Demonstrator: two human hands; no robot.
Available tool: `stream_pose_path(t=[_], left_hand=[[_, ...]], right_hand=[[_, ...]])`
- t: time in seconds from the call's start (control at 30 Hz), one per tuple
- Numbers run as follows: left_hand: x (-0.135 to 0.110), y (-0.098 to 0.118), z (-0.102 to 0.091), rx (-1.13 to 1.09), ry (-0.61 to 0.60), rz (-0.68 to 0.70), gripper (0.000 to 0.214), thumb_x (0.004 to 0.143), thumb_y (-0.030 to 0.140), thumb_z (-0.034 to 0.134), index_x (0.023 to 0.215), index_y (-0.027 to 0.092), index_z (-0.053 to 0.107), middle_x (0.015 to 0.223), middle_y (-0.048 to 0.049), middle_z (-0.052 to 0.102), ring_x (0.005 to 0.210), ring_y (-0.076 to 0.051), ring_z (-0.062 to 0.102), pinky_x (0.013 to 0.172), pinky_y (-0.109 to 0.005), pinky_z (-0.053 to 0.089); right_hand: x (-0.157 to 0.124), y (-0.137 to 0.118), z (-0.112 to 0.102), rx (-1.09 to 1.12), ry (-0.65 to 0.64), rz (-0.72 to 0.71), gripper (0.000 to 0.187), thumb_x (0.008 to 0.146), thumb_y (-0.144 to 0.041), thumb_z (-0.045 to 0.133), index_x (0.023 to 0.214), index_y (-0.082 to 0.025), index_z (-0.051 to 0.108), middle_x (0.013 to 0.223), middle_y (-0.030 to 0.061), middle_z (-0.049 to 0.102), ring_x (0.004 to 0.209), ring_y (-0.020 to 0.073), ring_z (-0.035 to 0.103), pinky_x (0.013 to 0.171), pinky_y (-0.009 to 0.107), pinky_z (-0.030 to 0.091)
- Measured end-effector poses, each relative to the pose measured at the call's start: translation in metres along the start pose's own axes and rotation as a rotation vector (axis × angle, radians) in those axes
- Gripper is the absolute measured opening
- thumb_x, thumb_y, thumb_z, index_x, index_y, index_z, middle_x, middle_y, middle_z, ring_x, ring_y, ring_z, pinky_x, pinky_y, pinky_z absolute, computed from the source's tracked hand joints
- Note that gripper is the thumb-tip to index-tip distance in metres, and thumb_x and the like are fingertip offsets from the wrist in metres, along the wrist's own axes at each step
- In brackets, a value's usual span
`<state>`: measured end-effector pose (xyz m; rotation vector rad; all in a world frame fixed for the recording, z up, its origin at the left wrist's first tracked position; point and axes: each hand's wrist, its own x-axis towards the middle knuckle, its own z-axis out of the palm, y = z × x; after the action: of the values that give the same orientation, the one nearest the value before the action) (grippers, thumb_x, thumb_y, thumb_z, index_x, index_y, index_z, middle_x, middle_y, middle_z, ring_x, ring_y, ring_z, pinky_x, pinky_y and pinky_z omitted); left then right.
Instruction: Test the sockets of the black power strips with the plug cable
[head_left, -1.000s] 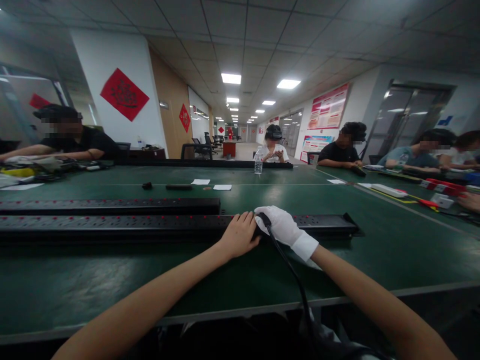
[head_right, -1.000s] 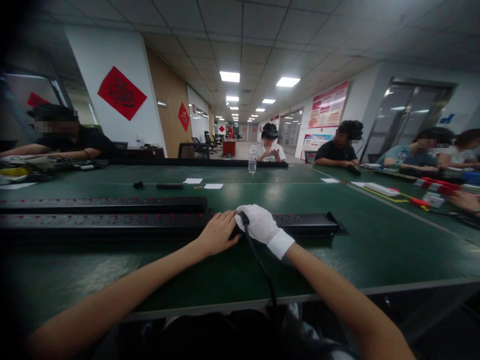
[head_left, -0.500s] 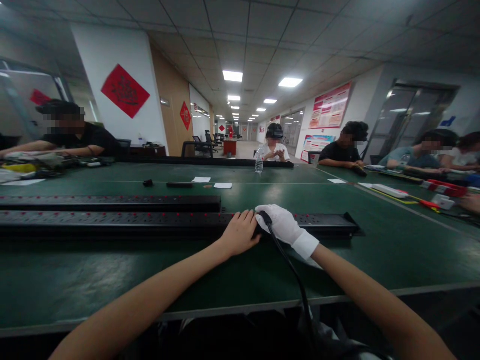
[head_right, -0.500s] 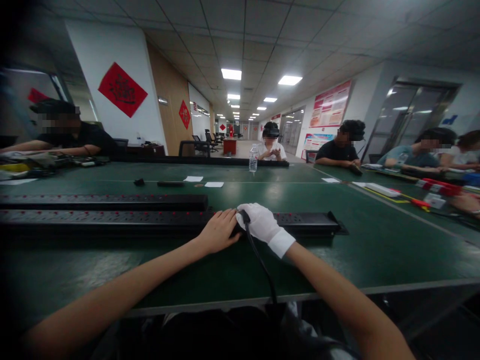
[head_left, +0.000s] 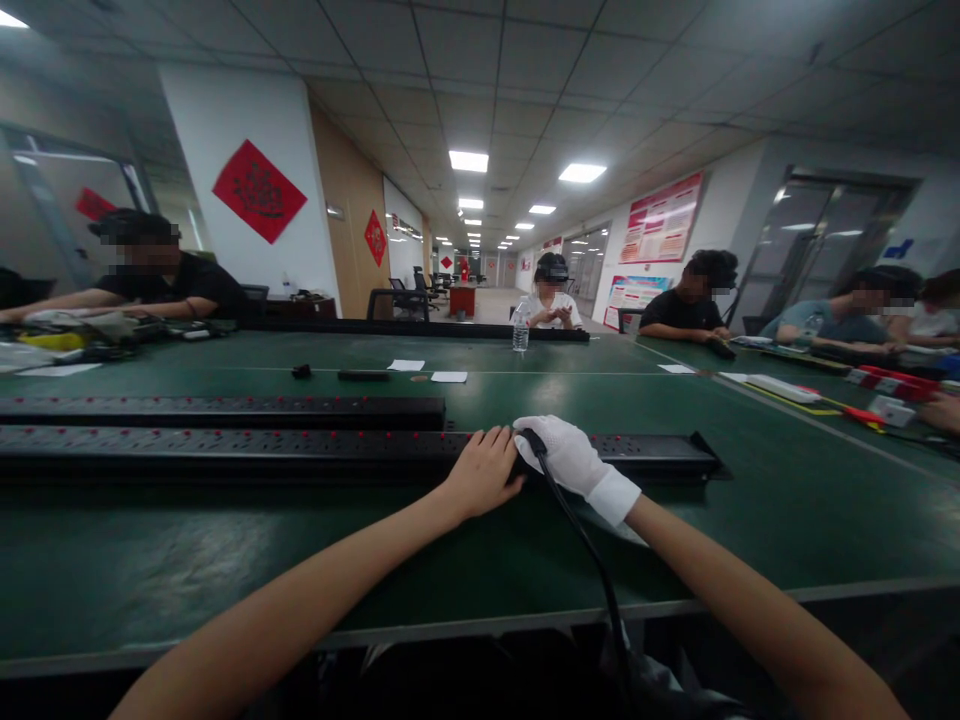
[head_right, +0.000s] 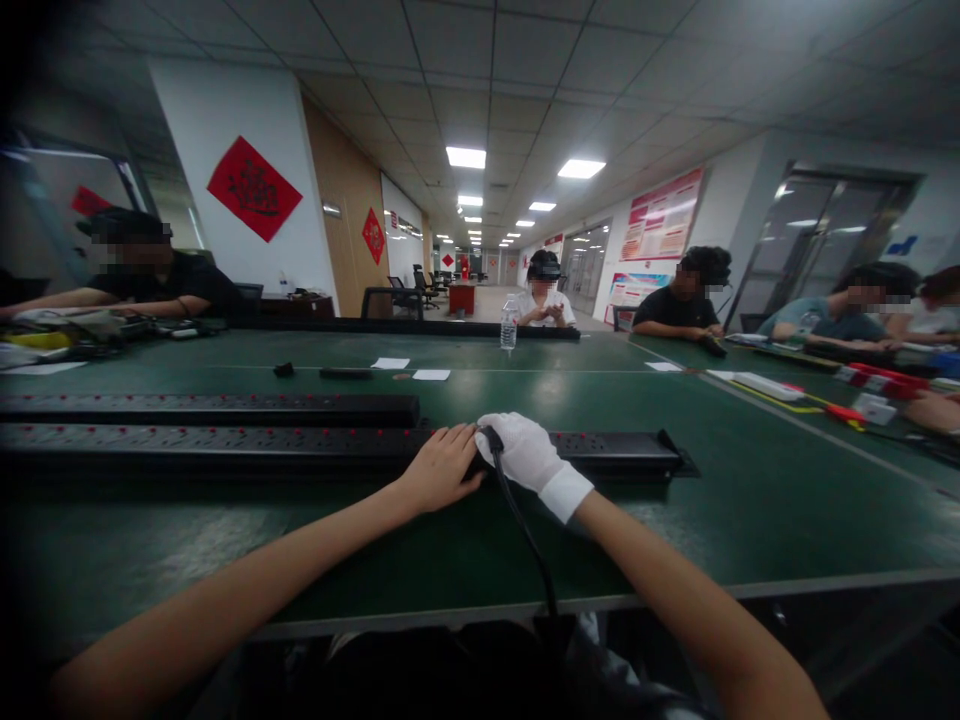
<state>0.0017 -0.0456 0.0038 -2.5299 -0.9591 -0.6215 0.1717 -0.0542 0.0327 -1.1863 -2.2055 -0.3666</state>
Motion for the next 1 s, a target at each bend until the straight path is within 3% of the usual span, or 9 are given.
stream_pose_path(t=[1.0], left_hand=[[-0.0004,0.0000,0.0011,0.007,0.003,0.002,0.049,0.078,0.038,0.046,0.119,0.011,0.041,0.123,-0.0159,0.047,0.114,-0.028,0.042,0.092,-0.041,0.034]], right_hand=[[-0.0012,0.0022,-0.0005,-0.005,-0.001,-0.034,0.029,0.086,-0.035,0.044,0.108,-0.020,0.055,0.098,0.0066,0.062,0.090,0.0162,0.057,0.082,0.028,0.043]])
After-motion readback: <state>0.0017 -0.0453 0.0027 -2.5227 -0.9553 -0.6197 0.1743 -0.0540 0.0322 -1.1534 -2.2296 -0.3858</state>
